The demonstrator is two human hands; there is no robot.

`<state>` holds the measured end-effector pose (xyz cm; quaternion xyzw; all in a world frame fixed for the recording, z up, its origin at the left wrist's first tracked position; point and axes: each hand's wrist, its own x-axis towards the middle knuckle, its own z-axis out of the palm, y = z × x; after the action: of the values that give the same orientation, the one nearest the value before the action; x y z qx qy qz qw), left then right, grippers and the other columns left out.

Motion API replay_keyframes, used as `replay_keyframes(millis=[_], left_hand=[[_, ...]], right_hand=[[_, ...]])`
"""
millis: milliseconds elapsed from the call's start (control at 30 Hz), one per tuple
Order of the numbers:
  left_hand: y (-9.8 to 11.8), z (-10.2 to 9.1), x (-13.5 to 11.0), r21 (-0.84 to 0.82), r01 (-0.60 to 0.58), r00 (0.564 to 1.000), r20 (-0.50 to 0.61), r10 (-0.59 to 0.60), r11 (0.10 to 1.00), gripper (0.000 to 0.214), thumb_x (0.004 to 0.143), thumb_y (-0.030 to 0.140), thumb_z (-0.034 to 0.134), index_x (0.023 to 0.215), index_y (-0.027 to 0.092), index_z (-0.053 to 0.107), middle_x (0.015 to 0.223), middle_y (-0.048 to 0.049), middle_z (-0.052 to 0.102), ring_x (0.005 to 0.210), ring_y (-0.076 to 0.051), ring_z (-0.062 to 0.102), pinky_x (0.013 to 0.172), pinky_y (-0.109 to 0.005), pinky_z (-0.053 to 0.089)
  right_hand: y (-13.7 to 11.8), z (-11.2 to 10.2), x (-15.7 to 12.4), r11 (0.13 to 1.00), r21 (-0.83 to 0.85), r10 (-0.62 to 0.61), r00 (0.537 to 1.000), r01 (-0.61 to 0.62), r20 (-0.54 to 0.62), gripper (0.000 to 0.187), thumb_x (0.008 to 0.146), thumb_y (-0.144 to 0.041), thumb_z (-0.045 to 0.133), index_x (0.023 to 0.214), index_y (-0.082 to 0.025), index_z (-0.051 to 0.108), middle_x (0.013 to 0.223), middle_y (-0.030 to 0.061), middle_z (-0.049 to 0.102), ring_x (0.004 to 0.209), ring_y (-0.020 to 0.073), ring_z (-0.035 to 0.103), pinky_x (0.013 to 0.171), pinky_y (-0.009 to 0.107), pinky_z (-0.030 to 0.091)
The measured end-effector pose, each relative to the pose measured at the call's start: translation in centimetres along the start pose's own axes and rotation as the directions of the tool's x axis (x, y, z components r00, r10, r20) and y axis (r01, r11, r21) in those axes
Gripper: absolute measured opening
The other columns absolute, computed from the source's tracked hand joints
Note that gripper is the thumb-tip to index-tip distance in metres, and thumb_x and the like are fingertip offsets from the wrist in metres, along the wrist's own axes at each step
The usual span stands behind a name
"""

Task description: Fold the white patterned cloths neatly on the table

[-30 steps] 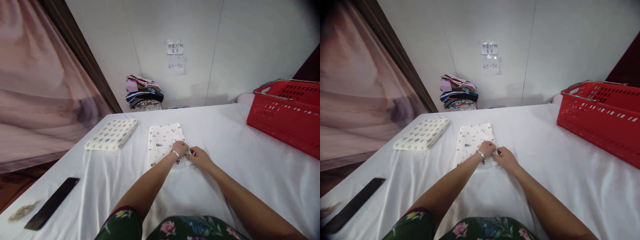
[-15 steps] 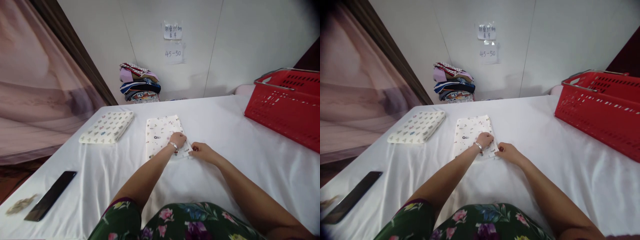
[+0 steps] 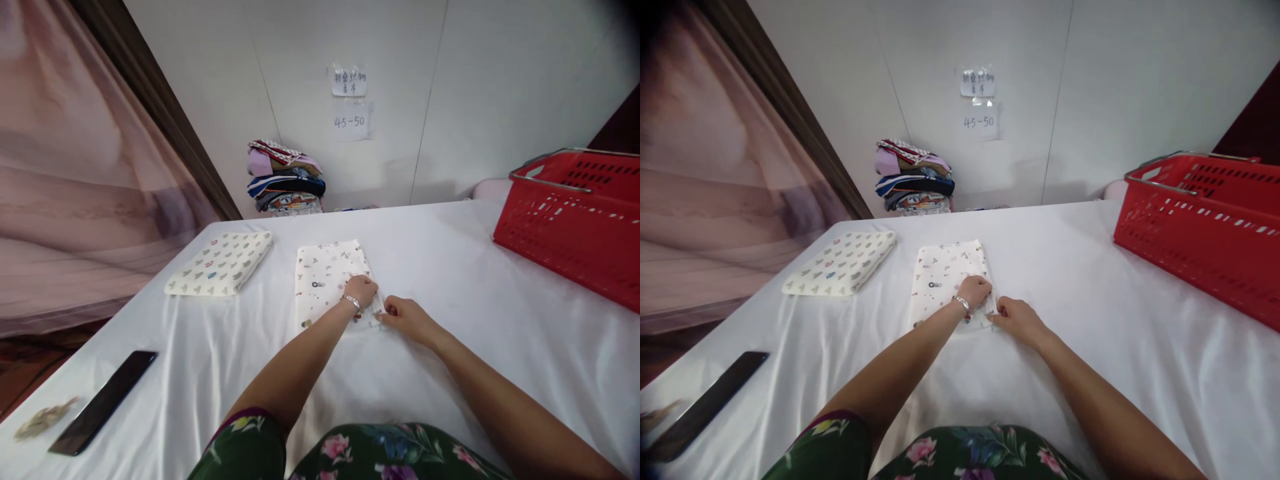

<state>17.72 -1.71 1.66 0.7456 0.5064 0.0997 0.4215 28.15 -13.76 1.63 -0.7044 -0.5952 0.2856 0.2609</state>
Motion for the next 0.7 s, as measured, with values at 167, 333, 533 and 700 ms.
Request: replay_keyframes(millis=[167,333,533,700], left_hand=[[0.1,-0.1,-0.4,0.061,-0.047,0.999,0.011,0.046,0.997,0.019,0.074,0.024,0.049,0.075,0.014,0.064,0.061,-0.0012,0.064,0.051,-0.011,0.056,0.049,-0.019,0.042],[0.0,-0.5,-0.6,0.155,-0.143,0.99,0.014,0.143,0.977,0.021,0.078,0.027,0.048,0.074,0.016,0.065,0.07,-0.0015,0.066,0.061,-0.011,0.059,0.06,-0.021,0.044],[0.2,-1.1,-0.6,0.303,-0.236,0.962,-0.061,0.265,0.923,0.023,0.08,0.019,0.046,0.093,0.02,0.065,0.099,-0.0041,0.064,0.091,-0.017,0.057,0.081,-0.027,0.041],[-0.1,-1.7,1.0,0.456,-0.309,0.938,0.004,0.346,0.834,0.034,0.085,0.014,0.039,0.111,0.024,0.058,0.111,-0.004,0.057,0.095,-0.016,0.056,0.082,-0.026,0.042]], right_hand=[[0.5,0.5,0.3,1.0,0.006,-0.004,1.0,0.004,-0.011,0.023,0.076,-0.038,0.05,0.063,-0.02,0.043,0.056,-0.004,0.048,0.052,0.0102,0.039,0.049,0.022,0.025],[0.9,0.5,0.5,1.0,0.02,0.01,1.0,-0.01,-0.02,0.025,0.078,-0.037,0.047,0.061,-0.02,0.042,0.055,-0.0042,0.045,0.053,0.0105,0.039,0.05,0.022,0.025],[1.0,0.4,0.6,1.0,-0.001,-0.002,1.0,0.002,-0.023,0.029,0.081,-0.037,0.041,0.057,-0.019,0.04,0.055,-0.0028,0.047,0.055,0.0115,0.041,0.051,0.022,0.026],[1.1,0.4,0.7,1.0,0.008,-0.009,1.0,0.009,-0.02,0.029,0.081,-0.036,0.041,0.058,-0.019,0.039,0.055,-0.0035,0.045,0.055,0.0112,0.04,0.051,0.022,0.025]])
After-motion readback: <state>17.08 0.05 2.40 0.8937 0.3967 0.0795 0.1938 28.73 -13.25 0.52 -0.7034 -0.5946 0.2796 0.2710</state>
